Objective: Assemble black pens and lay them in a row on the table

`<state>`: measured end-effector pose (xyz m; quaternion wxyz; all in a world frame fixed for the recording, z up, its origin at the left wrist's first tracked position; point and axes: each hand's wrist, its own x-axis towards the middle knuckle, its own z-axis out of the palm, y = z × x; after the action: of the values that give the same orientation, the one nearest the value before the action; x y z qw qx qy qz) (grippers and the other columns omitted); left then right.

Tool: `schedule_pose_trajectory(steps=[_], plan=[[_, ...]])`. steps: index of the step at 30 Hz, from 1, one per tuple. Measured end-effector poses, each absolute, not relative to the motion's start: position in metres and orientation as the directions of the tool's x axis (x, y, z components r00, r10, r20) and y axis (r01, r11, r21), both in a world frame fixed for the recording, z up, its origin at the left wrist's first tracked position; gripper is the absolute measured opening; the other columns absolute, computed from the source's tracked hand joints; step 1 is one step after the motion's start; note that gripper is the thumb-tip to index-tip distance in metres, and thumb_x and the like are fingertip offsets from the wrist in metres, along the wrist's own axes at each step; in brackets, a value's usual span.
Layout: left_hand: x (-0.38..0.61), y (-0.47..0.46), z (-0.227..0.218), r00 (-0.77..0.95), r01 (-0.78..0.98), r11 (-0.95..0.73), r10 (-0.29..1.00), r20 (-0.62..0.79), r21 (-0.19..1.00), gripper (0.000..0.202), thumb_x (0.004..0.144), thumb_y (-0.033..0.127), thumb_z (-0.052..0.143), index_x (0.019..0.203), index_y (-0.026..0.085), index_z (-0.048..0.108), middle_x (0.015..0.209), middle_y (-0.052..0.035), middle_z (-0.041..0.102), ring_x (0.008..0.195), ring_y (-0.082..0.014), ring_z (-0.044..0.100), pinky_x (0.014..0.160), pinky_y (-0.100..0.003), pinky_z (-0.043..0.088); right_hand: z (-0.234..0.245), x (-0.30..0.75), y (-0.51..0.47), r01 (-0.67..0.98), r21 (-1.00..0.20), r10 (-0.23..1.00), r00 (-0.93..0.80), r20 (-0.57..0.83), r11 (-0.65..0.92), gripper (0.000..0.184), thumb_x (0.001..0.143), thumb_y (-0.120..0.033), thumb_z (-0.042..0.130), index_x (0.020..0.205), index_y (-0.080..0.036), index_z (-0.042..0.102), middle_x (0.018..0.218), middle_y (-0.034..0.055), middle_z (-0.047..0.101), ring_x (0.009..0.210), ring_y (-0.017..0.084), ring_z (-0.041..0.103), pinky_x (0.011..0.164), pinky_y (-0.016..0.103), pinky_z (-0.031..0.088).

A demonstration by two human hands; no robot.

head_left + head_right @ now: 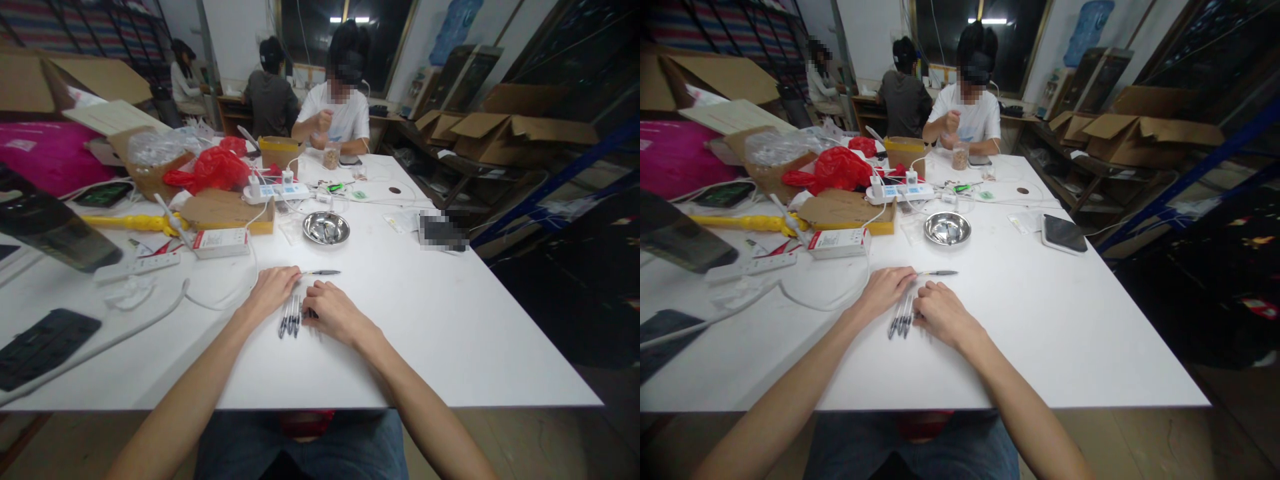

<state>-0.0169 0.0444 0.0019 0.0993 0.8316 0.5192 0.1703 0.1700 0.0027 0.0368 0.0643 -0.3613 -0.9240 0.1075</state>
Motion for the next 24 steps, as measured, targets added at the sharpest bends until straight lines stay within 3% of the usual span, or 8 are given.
schedule_pose_trajectory(steps=[4, 11, 18, 24], plan=[[-0.017, 0.046, 0.002, 0.413, 0.807, -0.452, 0.892, 0.185, 0.379, 0.031, 0.101, 0.032, 0.038, 0.093, 0.024, 0.067, 0.085, -0.0043, 0.073, 0.082, -0.0197, 0.067, 0.070, -0.027, 0.039, 0.038, 0.178, 0.007, 0.630, -0.362, 0.699, -0.709, 0.093, 0.687, 0.013, 0.080, -0.026, 0.080, 0.084, -0.018, 0.070, 0.084, 0.0051, 0.065, 0.088, 0.021, 0.056, 0.079, 0.031, 0.040], [-0.018, 0.048, -0.001, 0.426, 0.804, -0.467, 0.884, 0.191, 0.368, 0.029, 0.100, 0.032, 0.041, 0.094, 0.023, 0.068, 0.088, -0.0047, 0.074, 0.083, -0.0206, 0.069, 0.070, -0.027, 0.040, 0.040, 0.199, 0.022, 0.505, -0.733, 0.842, -0.510, 0.174, 0.457, 0.010, 0.080, -0.011, 0.067, 0.089, -0.016, 0.070, 0.081, 0.0015, 0.070, 0.068, 0.013, 0.059, 0.068, 0.024, 0.045], [-0.019, 0.049, -0.004, 0.435, 0.794, -0.488, 0.872, 0.223, 0.363, 0.031, 0.101, 0.033, 0.039, 0.093, 0.022, 0.066, 0.087, -0.0040, 0.074, 0.083, -0.0207, 0.069, 0.070, -0.027, 0.040, 0.025, 0.202, 0.033, 0.513, -0.739, 0.885, -0.394, 0.249, 0.436, 0.019, 0.074, -0.005, 0.059, 0.084, -0.015, 0.071, 0.073, -0.0001, 0.067, 0.062, 0.011, 0.054, 0.063, 0.022, 0.041], [-0.018, 0.048, -0.003, 0.444, 0.748, -0.527, 0.849, 0.285, 0.405, 0.031, 0.101, 0.037, 0.040, 0.092, 0.022, 0.066, 0.087, -0.0026, 0.073, 0.082, -0.0198, 0.068, 0.071, -0.028, 0.041, 0.013, 0.195, 0.041, 0.378, -0.861, 0.940, -0.169, 0.298, 0.341, 0.013, 0.076, -0.015, 0.059, 0.081, -0.015, 0.070, 0.068, -0.0007, 0.064, 0.060, 0.011, 0.053, 0.061, 0.022, 0.041]])
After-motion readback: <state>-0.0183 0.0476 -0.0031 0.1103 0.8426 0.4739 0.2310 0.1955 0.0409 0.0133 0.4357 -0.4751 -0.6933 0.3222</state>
